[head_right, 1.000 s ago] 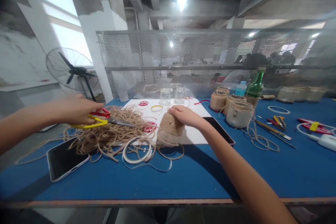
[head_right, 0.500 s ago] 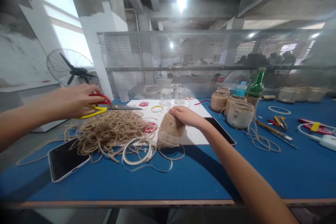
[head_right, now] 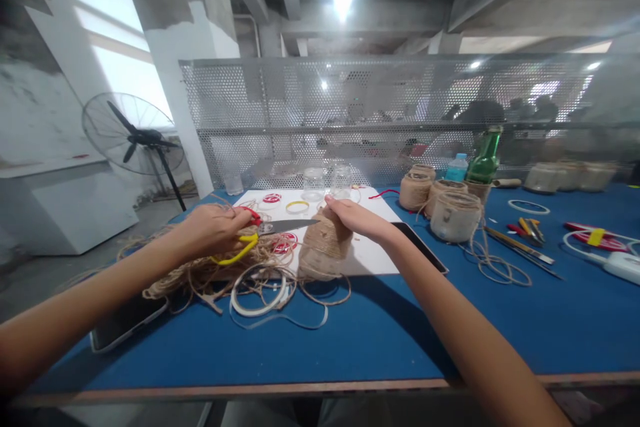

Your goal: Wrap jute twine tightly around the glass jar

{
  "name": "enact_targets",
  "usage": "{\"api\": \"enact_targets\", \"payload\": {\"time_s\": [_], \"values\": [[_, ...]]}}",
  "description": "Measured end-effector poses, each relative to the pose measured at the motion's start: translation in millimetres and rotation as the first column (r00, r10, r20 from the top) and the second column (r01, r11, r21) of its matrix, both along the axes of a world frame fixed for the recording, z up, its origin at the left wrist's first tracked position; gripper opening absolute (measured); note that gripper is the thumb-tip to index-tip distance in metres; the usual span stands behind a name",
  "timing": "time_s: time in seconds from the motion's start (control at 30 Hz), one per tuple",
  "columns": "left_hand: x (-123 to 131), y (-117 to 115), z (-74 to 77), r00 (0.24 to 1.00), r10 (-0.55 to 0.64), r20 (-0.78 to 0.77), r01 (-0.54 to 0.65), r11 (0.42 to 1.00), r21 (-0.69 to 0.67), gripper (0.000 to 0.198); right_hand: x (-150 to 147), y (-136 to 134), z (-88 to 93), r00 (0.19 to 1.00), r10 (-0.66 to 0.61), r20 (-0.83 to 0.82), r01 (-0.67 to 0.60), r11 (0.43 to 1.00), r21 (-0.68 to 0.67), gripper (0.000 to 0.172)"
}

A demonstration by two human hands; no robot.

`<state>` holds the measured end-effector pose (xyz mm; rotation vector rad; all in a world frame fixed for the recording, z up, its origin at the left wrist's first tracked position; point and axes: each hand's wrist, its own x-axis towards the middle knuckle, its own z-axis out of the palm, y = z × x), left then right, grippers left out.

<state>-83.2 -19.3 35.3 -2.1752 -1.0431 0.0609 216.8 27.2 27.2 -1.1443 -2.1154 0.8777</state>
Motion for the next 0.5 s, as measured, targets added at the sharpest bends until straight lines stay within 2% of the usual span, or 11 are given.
{"api": "enact_targets", "payload": {"time_s": [0.2, 0.3, 0.5], "values": [[25, 3, -13.4, 0.995, -0.100, 0.017, 0.098, 0.993, 0.067, 0.031, 0, -1, 0.7, 0.999, 0.037, -0.004, -0.037, 0.999, -0.006, 0.070], [31, 3, -19.4, 0.995, -0.098, -0.029, 0.101, 0.986, 0.131, 0.030, 0, -2, 1.9, 0.999, 0.047, -0.008, -0.047, 0.999, -0.016, 0.072], [36, 4, -25.5, 0.998, -0.060, -0.008, 0.060, 0.975, 0.213, 0.031, 1, 0, 0.9, 0.999, 0.053, -0.013, -0.054, 0.997, -0.049, 0.072]]}}
